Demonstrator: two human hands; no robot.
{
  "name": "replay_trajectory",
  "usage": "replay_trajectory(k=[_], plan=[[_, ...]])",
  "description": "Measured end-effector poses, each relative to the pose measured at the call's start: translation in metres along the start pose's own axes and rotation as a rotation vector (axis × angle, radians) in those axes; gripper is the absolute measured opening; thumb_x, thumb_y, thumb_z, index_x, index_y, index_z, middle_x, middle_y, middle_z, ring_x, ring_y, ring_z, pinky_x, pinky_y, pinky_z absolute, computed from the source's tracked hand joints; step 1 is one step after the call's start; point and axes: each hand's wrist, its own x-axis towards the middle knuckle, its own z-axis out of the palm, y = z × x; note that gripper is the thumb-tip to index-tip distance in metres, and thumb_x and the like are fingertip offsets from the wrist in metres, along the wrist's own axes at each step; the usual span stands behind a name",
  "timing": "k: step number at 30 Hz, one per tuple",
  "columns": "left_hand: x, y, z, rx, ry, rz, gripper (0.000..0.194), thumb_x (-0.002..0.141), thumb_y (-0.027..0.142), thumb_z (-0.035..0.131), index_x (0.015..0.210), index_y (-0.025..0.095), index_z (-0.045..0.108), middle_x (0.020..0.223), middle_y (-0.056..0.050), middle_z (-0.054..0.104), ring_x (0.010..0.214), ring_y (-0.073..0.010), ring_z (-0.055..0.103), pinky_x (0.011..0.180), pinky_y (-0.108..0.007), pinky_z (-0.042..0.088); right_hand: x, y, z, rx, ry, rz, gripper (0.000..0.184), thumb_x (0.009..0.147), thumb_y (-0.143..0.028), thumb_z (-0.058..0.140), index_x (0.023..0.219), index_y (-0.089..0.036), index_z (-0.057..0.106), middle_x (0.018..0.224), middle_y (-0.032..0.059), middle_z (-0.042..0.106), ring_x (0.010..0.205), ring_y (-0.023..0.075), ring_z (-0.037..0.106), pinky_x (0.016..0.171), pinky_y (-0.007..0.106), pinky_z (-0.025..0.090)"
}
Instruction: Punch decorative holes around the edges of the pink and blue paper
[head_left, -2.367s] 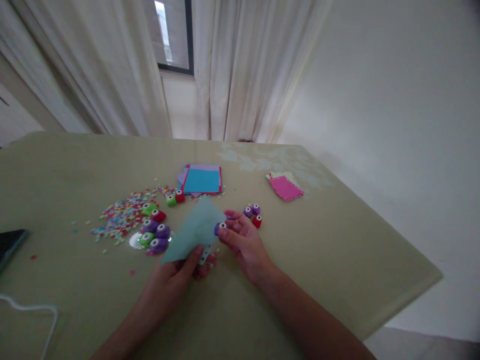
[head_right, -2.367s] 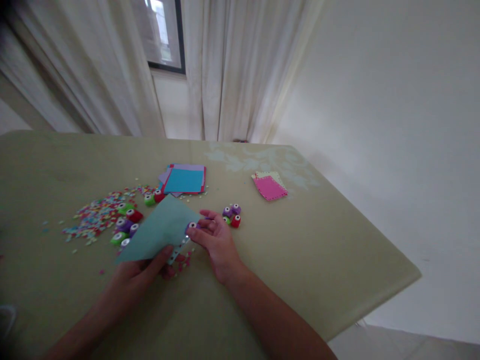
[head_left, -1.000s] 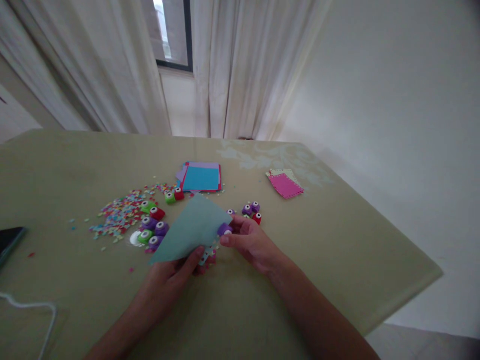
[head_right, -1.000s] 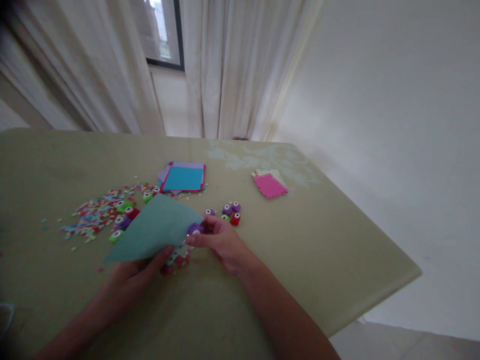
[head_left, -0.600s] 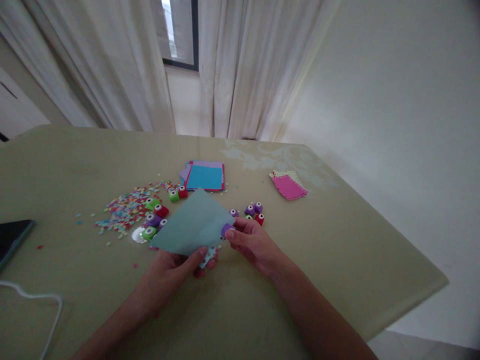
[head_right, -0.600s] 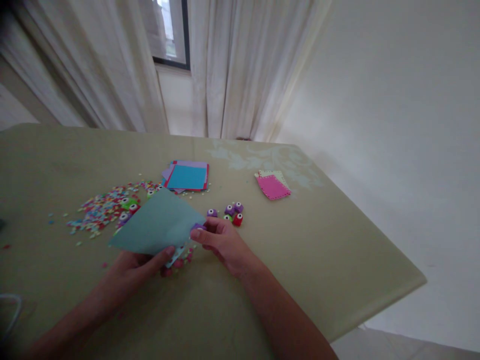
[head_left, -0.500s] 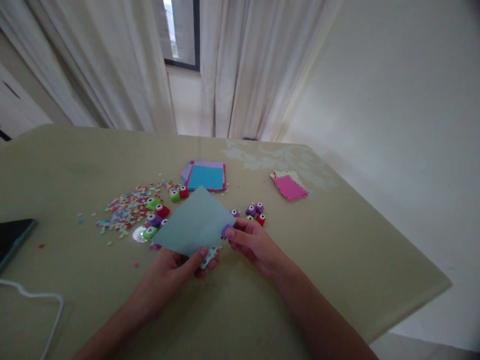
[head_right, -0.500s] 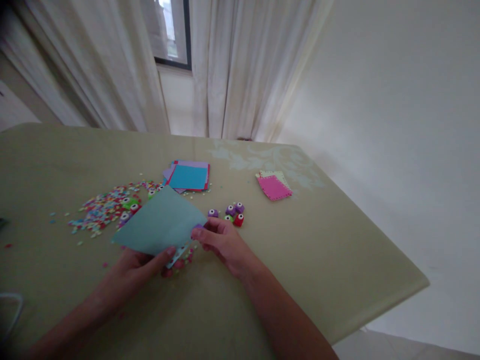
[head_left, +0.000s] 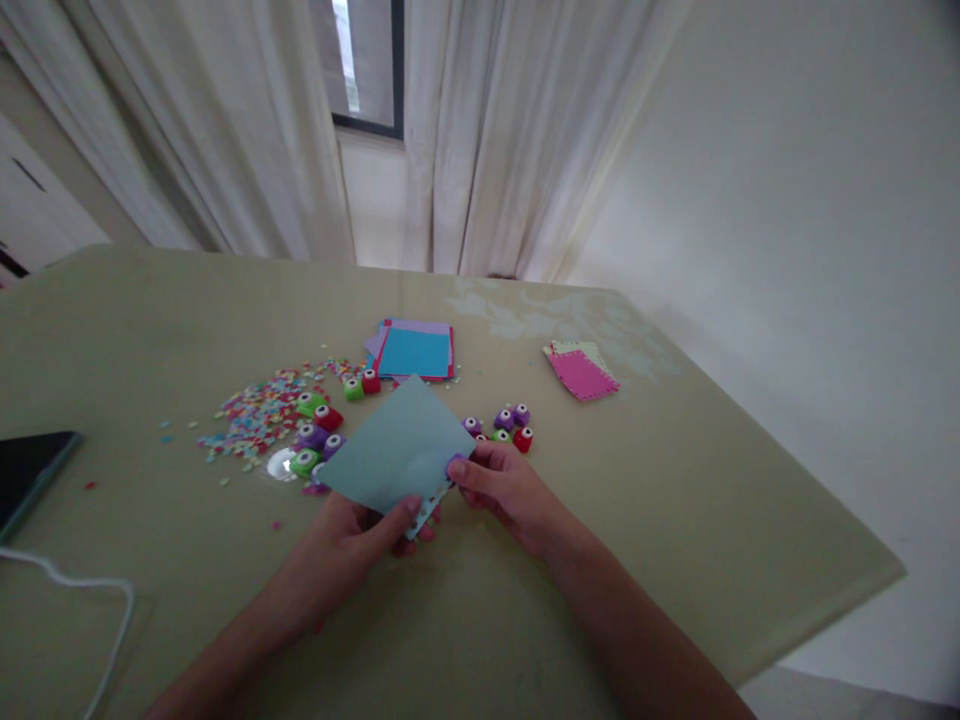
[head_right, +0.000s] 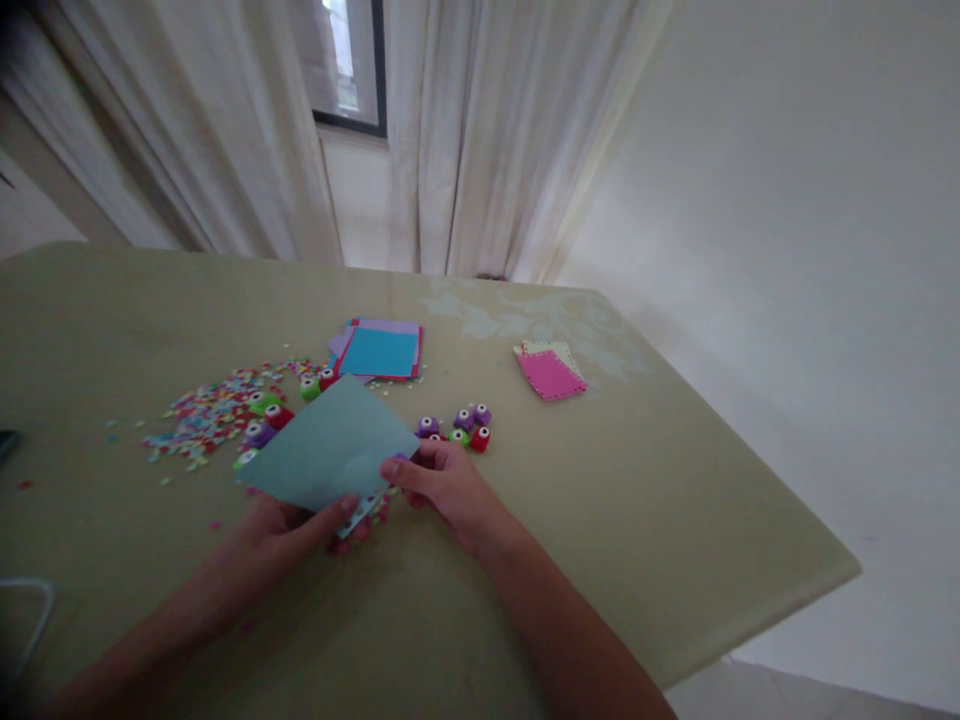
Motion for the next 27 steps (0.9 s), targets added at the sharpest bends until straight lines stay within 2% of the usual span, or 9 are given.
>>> replay_trajectory(k=[7, 14, 20, 27], plan=[[0.001, -0.004, 0.0, -0.024, -0.003, 0.016, 0.04, 0.082, 0.059, 0.075, 0.084, 0.019, 0.07, 0.07, -0.004, 0.077, 0.06, -0.0203, 0.069, 0.056, -0.029, 0.052, 0.002, 0.003, -0.002, -0.038, -0.003, 0.003, 0.047, 0.069, -0.056, 0.093, 0.083, -0.017, 0.072, 0.074, -0.0021, 0.061, 0.059, 0.0089, 0.041, 0.057, 0.026, 0.027], [0.0, 0.001, -0.001, -0.002, -0.014, 0.011, 0.04, 0.082, 0.06, 0.075, 0.079, 0.02, 0.071, 0.069, -0.004, 0.076, 0.06, -0.0205, 0.069, 0.057, -0.029, 0.053, 0.005, 0.006, -0.003, -0.047, -0.004, -0.017, 0.047, 0.07, -0.057, 0.092, 0.08, -0.017, 0.07, 0.068, -0.0042, 0.054, 0.058, 0.0095, 0.035, 0.056, 0.028, 0.021], [0.001, 0.006, 0.001, -0.001, -0.004, -0.002, 0.039, 0.077, 0.059, 0.076, 0.077, 0.021, 0.071, 0.067, -0.003, 0.075, 0.059, -0.021, 0.068, 0.056, -0.03, 0.053, 0.005, 0.007, -0.003, -0.082, -0.013, -0.026, 0.047, 0.072, -0.06, 0.089, 0.083, -0.017, 0.072, 0.068, -0.0046, 0.053, 0.057, 0.0092, 0.031, 0.056, 0.029, 0.017], [0.001, 0.004, 0.0, 0.029, -0.017, 0.005, 0.039, 0.081, 0.059, 0.074, 0.074, 0.021, 0.069, 0.062, -0.002, 0.072, 0.058, -0.0205, 0.067, 0.055, -0.028, 0.052, 0.006, 0.008, -0.003, -0.106, -0.004, -0.007, 0.049, 0.072, -0.062, 0.088, 0.083, -0.017, 0.073, 0.067, -0.0037, 0.057, 0.057, 0.0101, 0.03, 0.057, 0.029, 0.016]])
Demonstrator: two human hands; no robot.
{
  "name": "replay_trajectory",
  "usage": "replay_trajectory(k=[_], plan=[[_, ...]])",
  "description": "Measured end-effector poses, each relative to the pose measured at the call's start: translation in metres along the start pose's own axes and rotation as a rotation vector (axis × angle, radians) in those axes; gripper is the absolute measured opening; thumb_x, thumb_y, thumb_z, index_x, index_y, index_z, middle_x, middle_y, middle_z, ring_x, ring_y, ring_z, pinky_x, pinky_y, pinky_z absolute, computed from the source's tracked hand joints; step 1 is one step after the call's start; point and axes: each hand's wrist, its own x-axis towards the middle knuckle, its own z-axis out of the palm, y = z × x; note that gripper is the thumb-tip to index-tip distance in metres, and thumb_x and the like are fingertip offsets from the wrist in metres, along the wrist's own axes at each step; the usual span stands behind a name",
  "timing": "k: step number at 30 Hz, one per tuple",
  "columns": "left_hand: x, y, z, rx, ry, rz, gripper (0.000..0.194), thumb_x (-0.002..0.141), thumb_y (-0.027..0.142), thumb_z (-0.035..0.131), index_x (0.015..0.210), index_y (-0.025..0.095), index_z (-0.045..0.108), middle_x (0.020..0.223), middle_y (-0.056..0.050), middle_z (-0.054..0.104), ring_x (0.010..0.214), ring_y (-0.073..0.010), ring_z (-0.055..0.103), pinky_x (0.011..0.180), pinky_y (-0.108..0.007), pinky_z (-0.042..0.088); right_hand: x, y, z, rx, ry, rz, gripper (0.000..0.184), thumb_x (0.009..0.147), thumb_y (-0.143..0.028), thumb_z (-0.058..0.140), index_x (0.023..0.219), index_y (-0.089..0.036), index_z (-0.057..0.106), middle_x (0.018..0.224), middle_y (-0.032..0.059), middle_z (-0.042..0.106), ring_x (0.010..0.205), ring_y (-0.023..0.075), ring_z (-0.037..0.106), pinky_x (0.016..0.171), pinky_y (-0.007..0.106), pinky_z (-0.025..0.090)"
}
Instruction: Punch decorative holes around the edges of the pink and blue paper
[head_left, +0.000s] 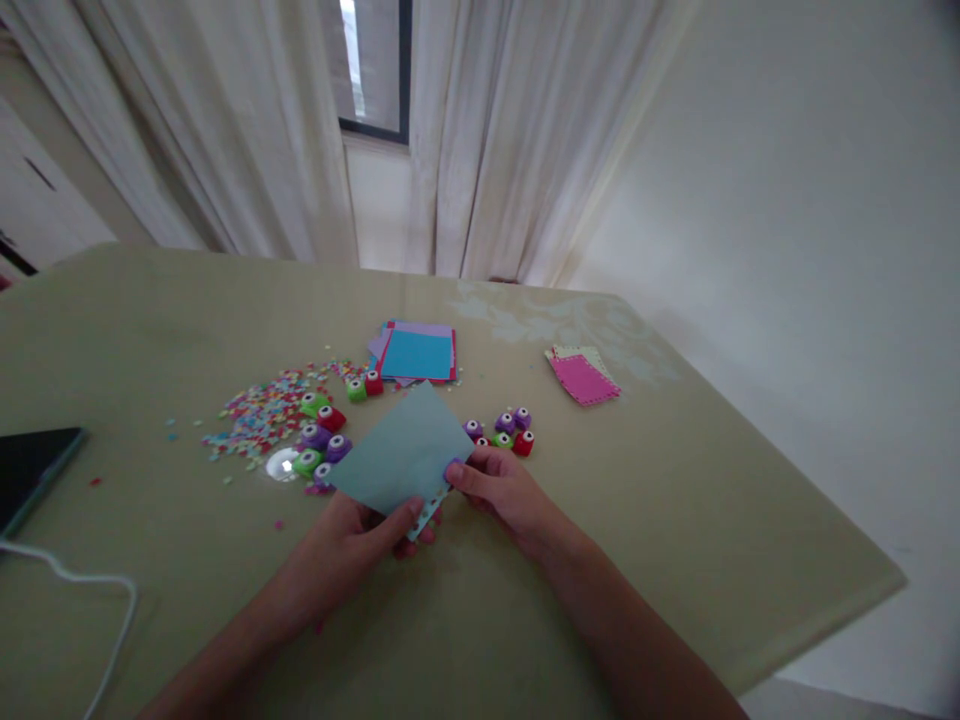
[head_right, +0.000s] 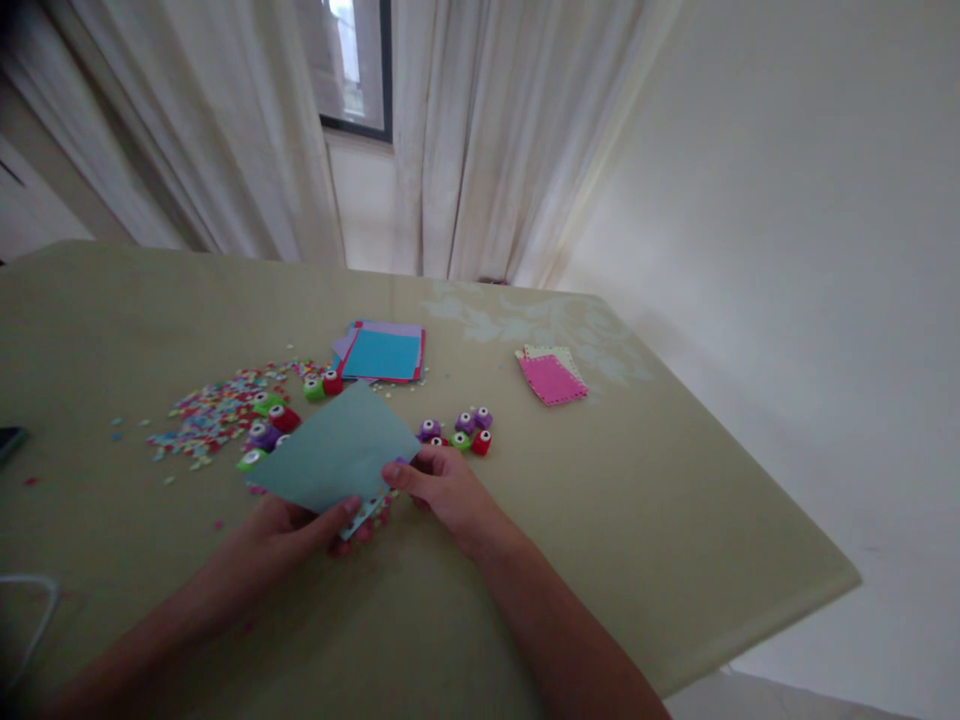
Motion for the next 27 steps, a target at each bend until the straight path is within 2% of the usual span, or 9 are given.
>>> replay_trajectory(k=[4, 11, 18, 21, 27], plan=[[0.0, -0.0009, -0.0005, -0.001, -0.015, -0.006, 0.039, 0.081, 0.059, 0.074, 0.076, 0.021, 0.069, 0.066, -0.002, 0.074, 0.059, -0.0198, 0.067, 0.056, -0.028, 0.052, 0.0003, 0.0007, 0.0014, 0.019, 0.014, -0.009, 0.048, 0.072, -0.061, 0.089, 0.081, -0.018, 0.072, 0.064, -0.0049, 0.053, 0.057, 0.01, 0.028, 0.057, 0.029, 0.015], [0.0008, 0.0029, 0.0, -0.006, -0.014, -0.006, 0.038, 0.08, 0.058, 0.074, 0.075, 0.021, 0.07, 0.067, -0.003, 0.075, 0.058, -0.0202, 0.067, 0.056, -0.029, 0.051, 0.001, 0.0035, 0.0027, 0.085, 0.019, 0.006, 0.047, 0.07, -0.058, 0.091, 0.084, -0.017, 0.074, 0.072, -0.0019, 0.062, 0.058, 0.01, 0.033, 0.058, 0.027, 0.021], [0.0006, 0.0024, 0.0001, 0.027, -0.009, -0.04, 0.039, 0.08, 0.058, 0.074, 0.071, 0.021, 0.073, 0.064, -0.004, 0.075, 0.059, -0.0216, 0.068, 0.056, -0.029, 0.051, 0.0006, 0.0031, 0.0079, 0.148, -0.009, -0.012, 0.046, 0.07, -0.054, 0.092, 0.09, -0.017, 0.076, 0.084, 0.0022, 0.07, 0.074, 0.0172, 0.057, 0.071, 0.029, 0.04], [-0.0003, -0.0005, 0.0, 0.03, -0.01, -0.046, 0.037, 0.08, 0.058, 0.074, 0.072, 0.021, 0.073, 0.064, -0.004, 0.075, 0.06, -0.0225, 0.069, 0.058, -0.03, 0.052, 0.0008, 0.0036, 0.0078, 0.138, -0.021, -0.034, 0.044, 0.07, -0.053, 0.093, 0.09, -0.017, 0.075, 0.081, 0.0011, 0.069, 0.072, 0.0161, 0.056, 0.071, 0.028, 0.04], [-0.0026, 0.0016, -0.0016, 0.06, -0.022, -0.008, 0.033, 0.083, 0.055, 0.072, 0.078, 0.023, 0.077, 0.077, -0.004, 0.081, 0.071, -0.0259, 0.073, 0.068, -0.033, 0.058, 0.0035, 0.006, 0.0012, 0.035, 0.004, 0.004, 0.051, 0.067, -0.063, 0.091, 0.078, -0.017, 0.072, 0.068, -0.0017, 0.062, 0.06, 0.0118, 0.043, 0.058, 0.027, 0.029]])
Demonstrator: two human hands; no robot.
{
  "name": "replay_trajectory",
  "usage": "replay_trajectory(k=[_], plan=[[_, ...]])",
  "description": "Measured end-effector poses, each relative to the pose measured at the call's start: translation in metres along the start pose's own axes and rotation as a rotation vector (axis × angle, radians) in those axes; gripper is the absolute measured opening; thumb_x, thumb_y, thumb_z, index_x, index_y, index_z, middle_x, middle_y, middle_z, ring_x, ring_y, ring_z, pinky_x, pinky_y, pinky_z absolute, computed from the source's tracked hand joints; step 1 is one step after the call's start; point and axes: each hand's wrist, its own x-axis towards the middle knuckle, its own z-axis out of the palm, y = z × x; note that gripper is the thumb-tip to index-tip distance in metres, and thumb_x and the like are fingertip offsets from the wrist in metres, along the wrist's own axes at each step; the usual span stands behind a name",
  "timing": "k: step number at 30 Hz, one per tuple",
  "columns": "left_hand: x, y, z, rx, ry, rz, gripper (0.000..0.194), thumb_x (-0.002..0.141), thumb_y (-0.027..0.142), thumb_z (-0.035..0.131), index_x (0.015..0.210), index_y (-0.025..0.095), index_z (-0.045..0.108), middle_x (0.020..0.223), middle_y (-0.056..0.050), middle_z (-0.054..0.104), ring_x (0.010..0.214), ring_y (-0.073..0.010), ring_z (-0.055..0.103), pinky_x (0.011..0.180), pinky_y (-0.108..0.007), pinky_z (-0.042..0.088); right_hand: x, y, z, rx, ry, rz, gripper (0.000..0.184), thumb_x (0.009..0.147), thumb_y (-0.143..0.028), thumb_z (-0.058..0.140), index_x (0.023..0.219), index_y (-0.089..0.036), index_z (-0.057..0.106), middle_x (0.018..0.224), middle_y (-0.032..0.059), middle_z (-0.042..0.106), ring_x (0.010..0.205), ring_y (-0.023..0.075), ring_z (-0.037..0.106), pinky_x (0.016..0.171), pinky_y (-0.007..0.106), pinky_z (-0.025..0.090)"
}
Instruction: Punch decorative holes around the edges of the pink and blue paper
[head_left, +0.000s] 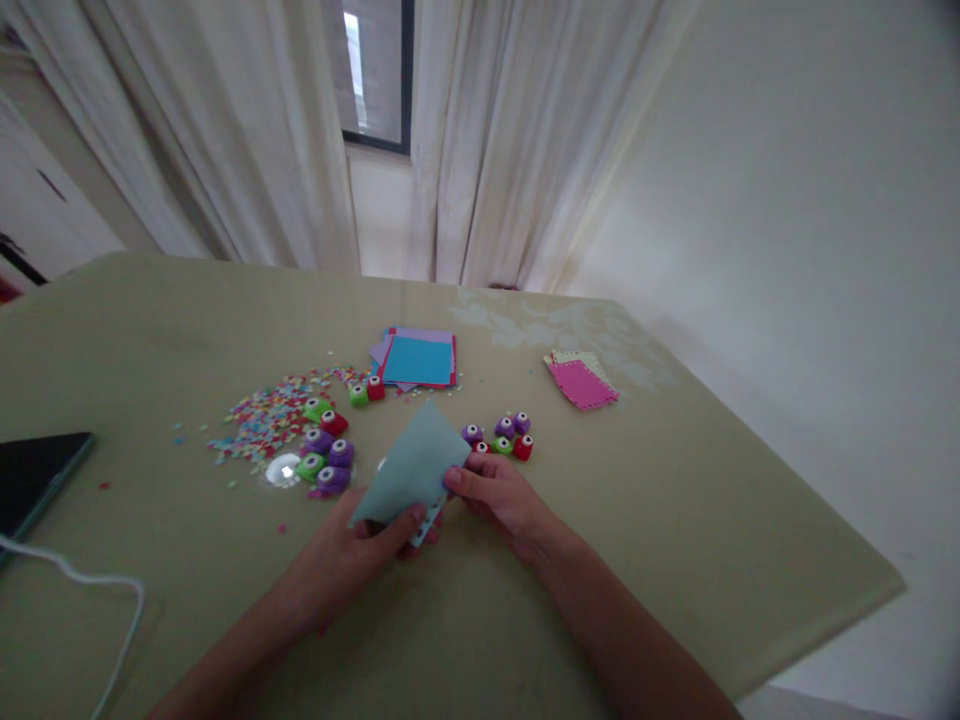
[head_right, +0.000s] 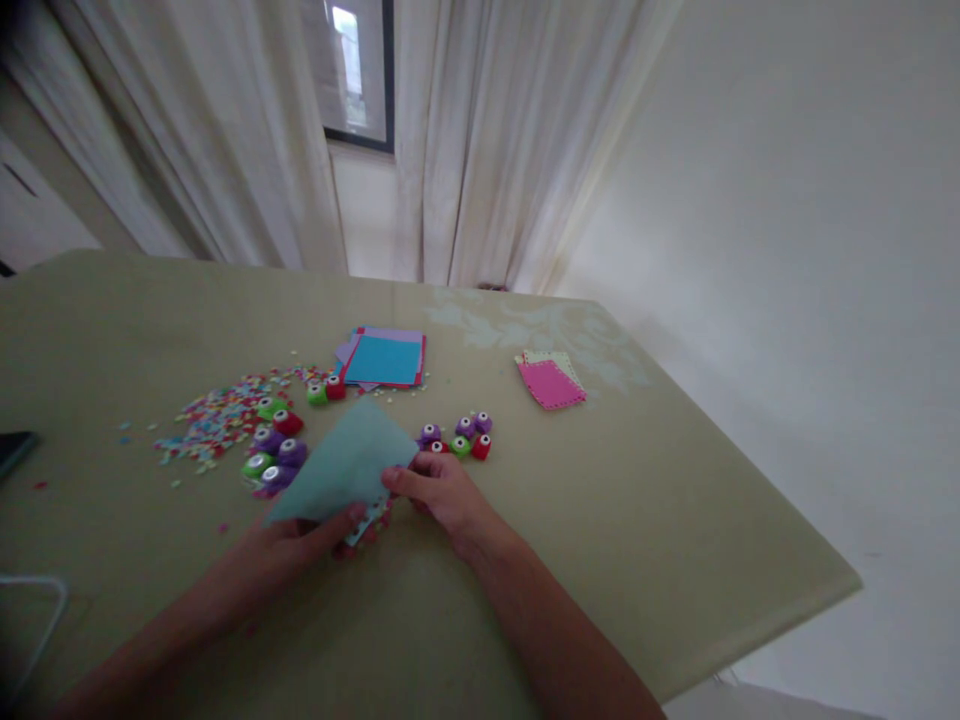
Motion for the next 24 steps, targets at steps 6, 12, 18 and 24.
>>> replay_trajectory(k=[6, 12, 18, 24], plan=[[0.002, 0.005, -0.003, 0.009, 0.24, 0.022, 0.038, 0.077, 0.058, 0.072, 0.081, 0.021, 0.077, 0.08, -0.006, 0.082, 0.073, -0.0266, 0.075, 0.066, -0.033, 0.058, 0.003, -0.005, -0.002, -0.054, 0.085, -0.143, 0.05, 0.067, -0.053, 0.094, 0.095, -0.02, 0.069, 0.083, -0.0003, 0.067, 0.071, 0.0144, 0.056, 0.065, 0.026, 0.04], [0.002, 0.01, -0.011, -0.022, 0.341, 0.065, 0.043, 0.079, 0.06, 0.072, 0.077, 0.018, 0.081, 0.07, -0.006, 0.079, 0.067, -0.0244, 0.073, 0.062, -0.031, 0.055, -0.006, -0.004, 0.005, -0.68, 0.18, -0.44, 0.023, 0.088, -0.039, 0.08, 0.098, -0.02, 0.071, 0.083, 0.0018, 0.067, 0.072, 0.0174, 0.056, 0.067, 0.03, 0.04], [0.0, 0.011, -0.013, -0.069, 0.383, 0.153, 0.042, 0.081, 0.059, 0.073, 0.071, 0.018, 0.078, 0.067, -0.004, 0.077, 0.066, -0.0227, 0.071, 0.064, -0.03, 0.055, -0.004, 0.01, 0.013, -1.039, 0.105, -0.559, 0.008, 0.095, -0.025, 0.076, 0.093, -0.017, 0.075, 0.095, 0.0072, 0.068, 0.087, 0.0208, 0.063, 0.079, 0.033, 0.045], [0.007, 0.004, -0.025, -0.17, 0.474, 0.253, 0.041, 0.085, 0.061, 0.069, 0.081, 0.02, 0.076, 0.078, -0.004, 0.08, 0.063, -0.0185, 0.066, 0.069, -0.031, 0.056, 0.006, 0.017, 0.0, -1.126, 0.286, -0.669, 0.017, 0.097, -0.009, 0.064, 0.106, -0.02, 0.072, 0.109, 0.0102, 0.068, 0.103, 0.0251, 0.066, 0.092, 0.038, 0.053]])
